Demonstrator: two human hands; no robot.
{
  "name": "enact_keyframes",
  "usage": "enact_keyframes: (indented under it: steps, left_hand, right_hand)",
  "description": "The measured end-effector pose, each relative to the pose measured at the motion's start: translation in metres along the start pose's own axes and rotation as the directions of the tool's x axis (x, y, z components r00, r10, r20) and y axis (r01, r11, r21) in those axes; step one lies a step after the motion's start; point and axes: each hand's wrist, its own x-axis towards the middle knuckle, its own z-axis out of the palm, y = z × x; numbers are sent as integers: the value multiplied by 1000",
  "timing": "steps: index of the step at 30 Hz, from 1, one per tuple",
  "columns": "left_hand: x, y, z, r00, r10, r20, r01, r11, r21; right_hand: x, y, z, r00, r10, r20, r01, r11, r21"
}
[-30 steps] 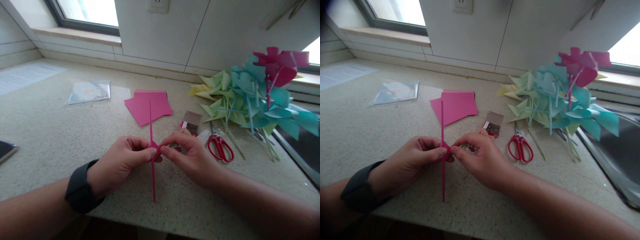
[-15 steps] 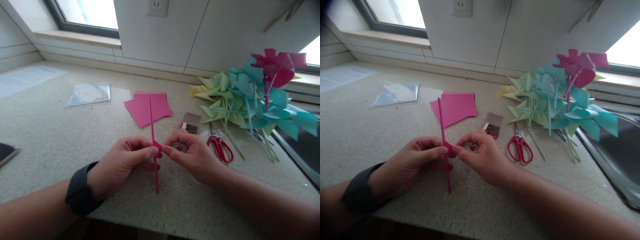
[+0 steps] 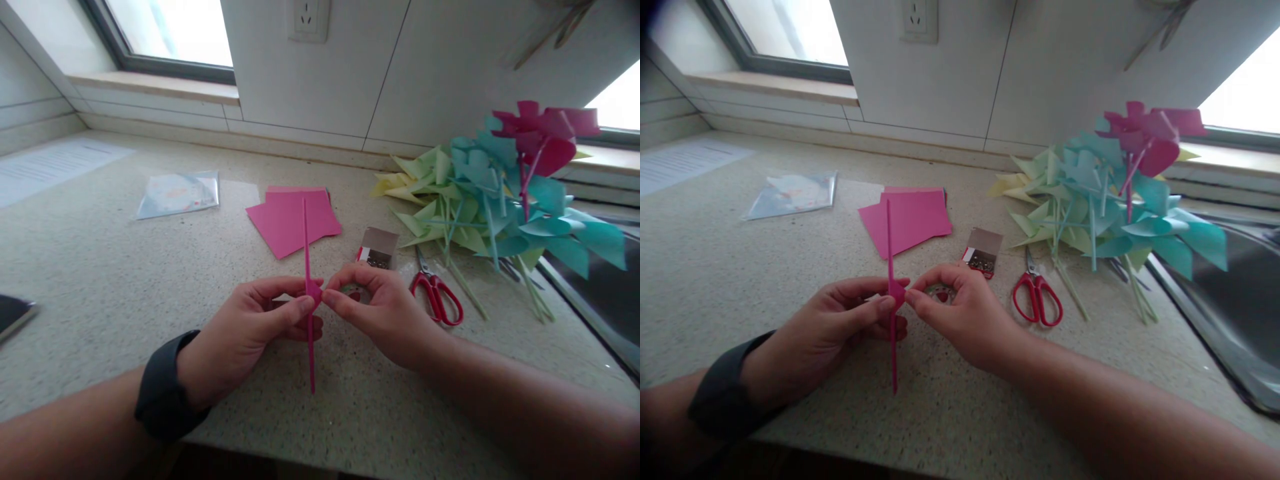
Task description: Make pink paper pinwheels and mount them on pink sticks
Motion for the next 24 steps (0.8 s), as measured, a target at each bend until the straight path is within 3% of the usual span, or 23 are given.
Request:
enact_keyframes:
  steps: [11, 17, 24]
  left_hand:
    - [-3, -3, 0, 997, 19, 74, -16, 999, -42]
    - [-3, -3, 3, 992, 23, 126, -18, 999, -40]
    - [-4, -3, 9, 991, 70, 112, -72, 997, 11]
  right_hand:
    - [-1, -2, 3, 994, 101, 44, -103, 993, 54]
    - [-2, 0, 5, 993, 94, 65, -103, 984, 143]
    - [-2, -2, 7, 987, 138, 78, -149, 976, 159]
